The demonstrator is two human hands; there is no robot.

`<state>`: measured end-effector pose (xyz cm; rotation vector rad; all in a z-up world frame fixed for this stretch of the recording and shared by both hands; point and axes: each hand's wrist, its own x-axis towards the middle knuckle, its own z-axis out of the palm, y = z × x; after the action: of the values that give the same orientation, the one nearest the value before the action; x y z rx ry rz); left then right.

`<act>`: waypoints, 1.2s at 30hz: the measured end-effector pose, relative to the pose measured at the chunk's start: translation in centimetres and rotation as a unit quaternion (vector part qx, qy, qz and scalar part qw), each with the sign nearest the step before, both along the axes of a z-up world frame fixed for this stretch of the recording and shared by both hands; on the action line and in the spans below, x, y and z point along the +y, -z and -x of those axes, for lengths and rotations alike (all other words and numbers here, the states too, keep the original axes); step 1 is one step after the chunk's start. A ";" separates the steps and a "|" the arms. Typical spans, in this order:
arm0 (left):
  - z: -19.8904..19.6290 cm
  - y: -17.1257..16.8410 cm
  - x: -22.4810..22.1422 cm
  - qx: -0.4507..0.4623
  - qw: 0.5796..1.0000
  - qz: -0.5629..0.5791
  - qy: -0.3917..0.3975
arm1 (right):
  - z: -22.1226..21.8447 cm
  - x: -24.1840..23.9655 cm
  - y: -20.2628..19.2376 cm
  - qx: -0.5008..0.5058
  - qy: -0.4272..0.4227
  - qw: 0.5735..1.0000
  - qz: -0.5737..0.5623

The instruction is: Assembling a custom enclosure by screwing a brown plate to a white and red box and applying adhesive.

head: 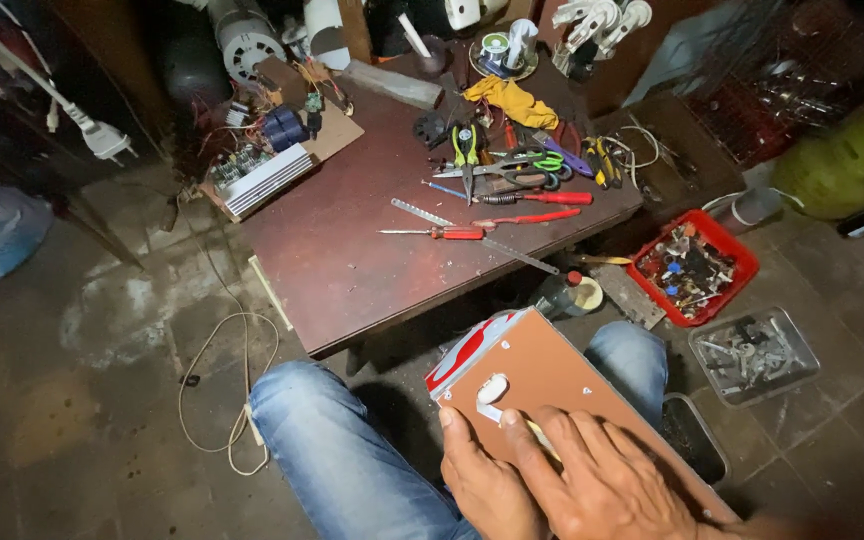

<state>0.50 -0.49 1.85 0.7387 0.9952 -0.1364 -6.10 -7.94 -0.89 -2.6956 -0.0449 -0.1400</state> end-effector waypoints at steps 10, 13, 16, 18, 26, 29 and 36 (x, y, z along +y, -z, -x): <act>-0.1 1.7 0.6 0.004 1.000 0.004 -0.004 | -1.0 0.4 -0.6 -0.008 -0.010 1.000 0.021; -0.3 1.8 0.9 0.003 1.000 0.006 -0.011 | -0.9 0.4 -0.6 -0.012 -0.019 0.999 0.027; -0.4 1.2 1.0 0.007 1.000 0.007 -0.014 | -0.8 0.4 -0.5 -0.012 -0.024 0.999 0.033; -0.5 0.6 0.7 0.009 1.000 0.007 -0.016 | -0.9 0.2 -0.4 -0.012 -0.027 0.999 0.037; -1.0 0.9 0.8 0.016 0.999 0.012 -0.029 | -0.4 -2.1 0.0 -0.014 -0.046 0.997 0.055; -1.4 1.3 1.3 0.025 0.999 0.012 -0.043 | -1.0 -3.2 -1.3 -0.010 -0.062 0.996 0.059; -1.7 3.5 2.8 0.054 0.996 -0.003 -0.075 | -2.0 -3.8 0.7 0.009 -0.100 0.994 0.053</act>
<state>2.25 2.33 -1.60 0.6651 1.1517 -0.0430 -4.12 -11.74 -1.59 -2.7783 -0.3234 -0.0537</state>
